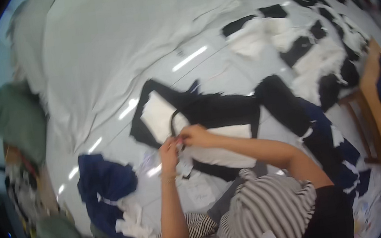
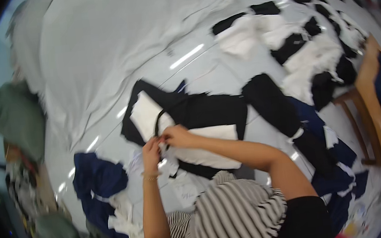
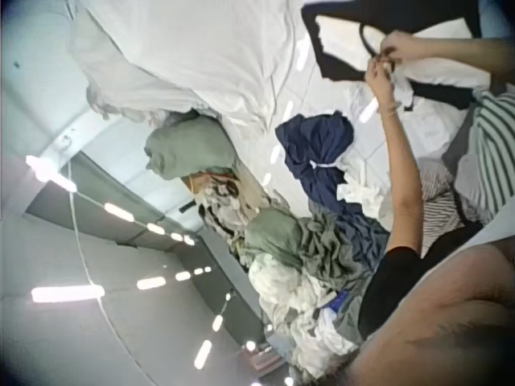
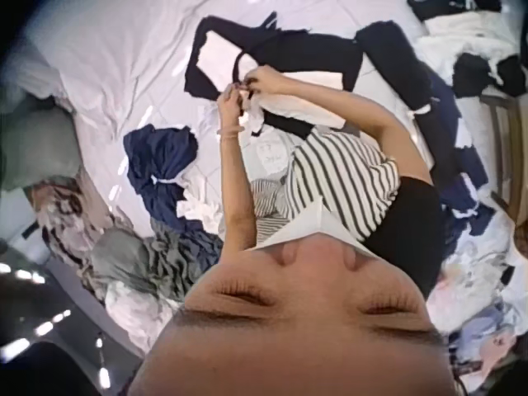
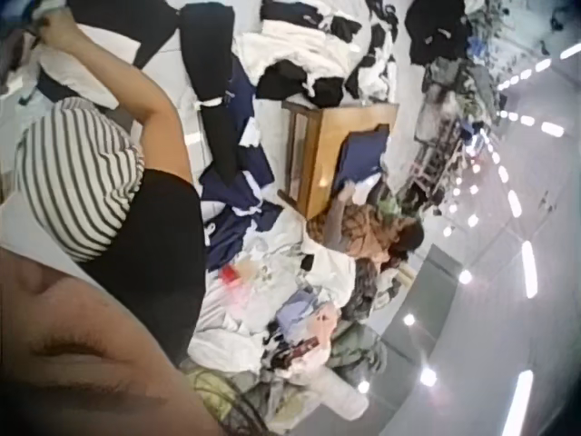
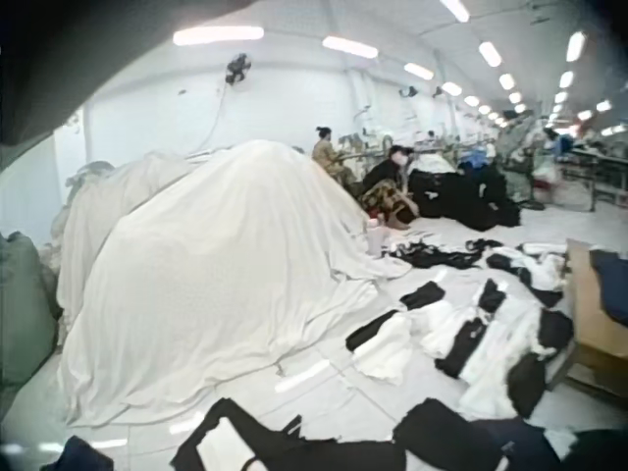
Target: The person sits on the floor and folds various garments, including white and dark-colored pants and shirts. They use a blue marker to write on small white tags attached to the clothes before bundling them with drawstrings.
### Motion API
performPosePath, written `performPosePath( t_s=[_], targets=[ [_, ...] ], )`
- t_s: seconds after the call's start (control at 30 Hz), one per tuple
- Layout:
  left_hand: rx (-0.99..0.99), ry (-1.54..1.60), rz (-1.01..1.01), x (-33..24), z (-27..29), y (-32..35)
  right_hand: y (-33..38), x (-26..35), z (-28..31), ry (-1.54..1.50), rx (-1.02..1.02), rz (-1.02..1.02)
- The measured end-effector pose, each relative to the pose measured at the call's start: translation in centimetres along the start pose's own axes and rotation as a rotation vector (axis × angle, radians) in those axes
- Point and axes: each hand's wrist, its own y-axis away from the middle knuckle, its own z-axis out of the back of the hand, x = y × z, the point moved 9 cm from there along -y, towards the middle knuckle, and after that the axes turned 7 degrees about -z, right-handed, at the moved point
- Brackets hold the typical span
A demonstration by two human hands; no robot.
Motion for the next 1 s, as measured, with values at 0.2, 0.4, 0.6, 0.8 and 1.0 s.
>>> performPosePath(
  t_s=[0.2,0.4,0.6,0.8,1.0],
  targets=[
    [-0.118,-0.275,-0.163,-2.4,3.4,1.6,-1.0,-1.5,0.0,-0.318,0.014,-0.355],
    [-0.079,-0.366,-0.254,-5.2,3.2,1.8,-0.2,1.9,-3.6,0.114,0.099,0.148],
    [0.081,-0.053,-0.044,-2.9,1.6,0.7,-0.7,1.3,-3.4,0.201,0.277,0.006],
    [0.290,-0.407,-0.311,-4.4,0.9,1.4,-0.8,1.7,-2.8,0.060,0.222,0.077],
    [0.430,-0.866,-0.066,-3.4,3.6,3.4,-0.8,1.0,-2.5,0.111,0.245,0.111]
  ],
)
